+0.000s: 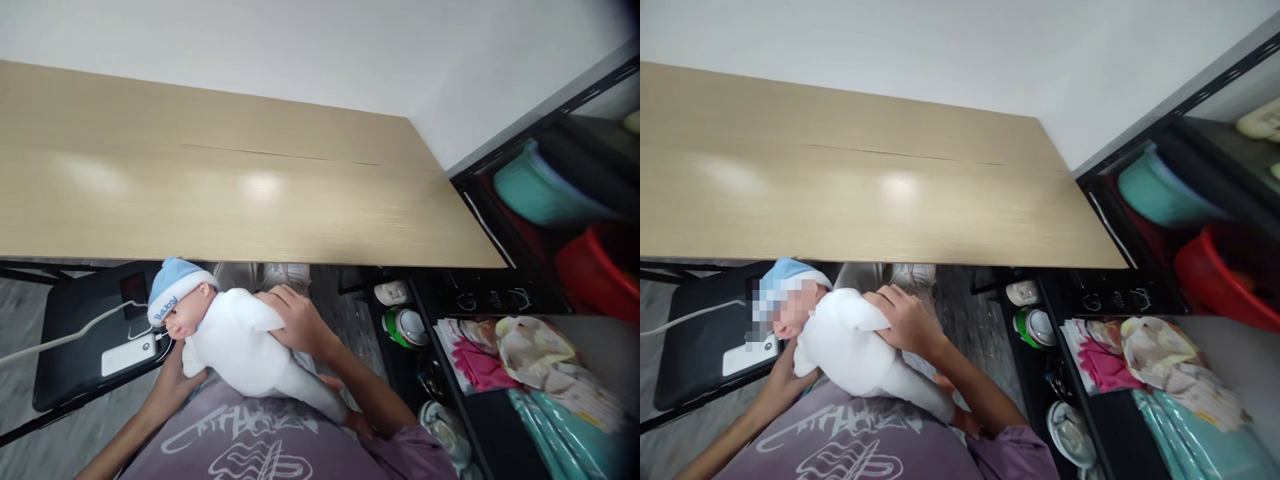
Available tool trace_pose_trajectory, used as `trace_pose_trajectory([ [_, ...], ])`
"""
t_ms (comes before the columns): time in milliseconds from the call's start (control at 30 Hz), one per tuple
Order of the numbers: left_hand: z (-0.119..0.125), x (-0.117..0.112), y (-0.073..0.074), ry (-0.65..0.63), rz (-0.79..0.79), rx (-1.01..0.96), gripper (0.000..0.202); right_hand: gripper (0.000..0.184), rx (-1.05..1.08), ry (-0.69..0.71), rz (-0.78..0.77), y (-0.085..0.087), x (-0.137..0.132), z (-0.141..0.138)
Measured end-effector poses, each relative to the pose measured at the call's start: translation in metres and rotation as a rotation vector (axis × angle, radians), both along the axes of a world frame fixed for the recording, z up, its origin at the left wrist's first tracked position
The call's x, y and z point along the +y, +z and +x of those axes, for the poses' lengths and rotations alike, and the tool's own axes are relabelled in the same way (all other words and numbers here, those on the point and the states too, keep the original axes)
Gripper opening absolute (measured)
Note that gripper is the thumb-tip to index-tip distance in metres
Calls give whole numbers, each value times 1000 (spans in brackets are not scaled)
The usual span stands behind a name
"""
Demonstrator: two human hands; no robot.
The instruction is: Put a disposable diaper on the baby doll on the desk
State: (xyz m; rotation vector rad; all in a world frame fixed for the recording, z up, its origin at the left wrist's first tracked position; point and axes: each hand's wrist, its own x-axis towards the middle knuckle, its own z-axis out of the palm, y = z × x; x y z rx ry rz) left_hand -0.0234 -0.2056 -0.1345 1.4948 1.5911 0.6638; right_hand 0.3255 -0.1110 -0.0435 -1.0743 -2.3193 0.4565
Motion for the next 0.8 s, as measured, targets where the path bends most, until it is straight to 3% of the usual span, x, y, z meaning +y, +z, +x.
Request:
trace_pose_trajectory([
  [133,-5,10,23,-68,71,25,55,48,173,-99,43,26,-13,22],
  [233,-6,40,51,-163,157,118,51,48,219,-222,49,43,-11,39],
  [367,6,114,102,-319,230,268,59,40,170,-403,0,50,21,59],
  [500,21,198,139,-390,321,449,67,33,39,-534,-21,38,74,75],
  [633,27,258,151,-406,328,659,63,39,-50,-562,10,16,119,87],
  [800,22,289,139,-280,461,758,59,53,-17,-621,92,-10,146,97],
])
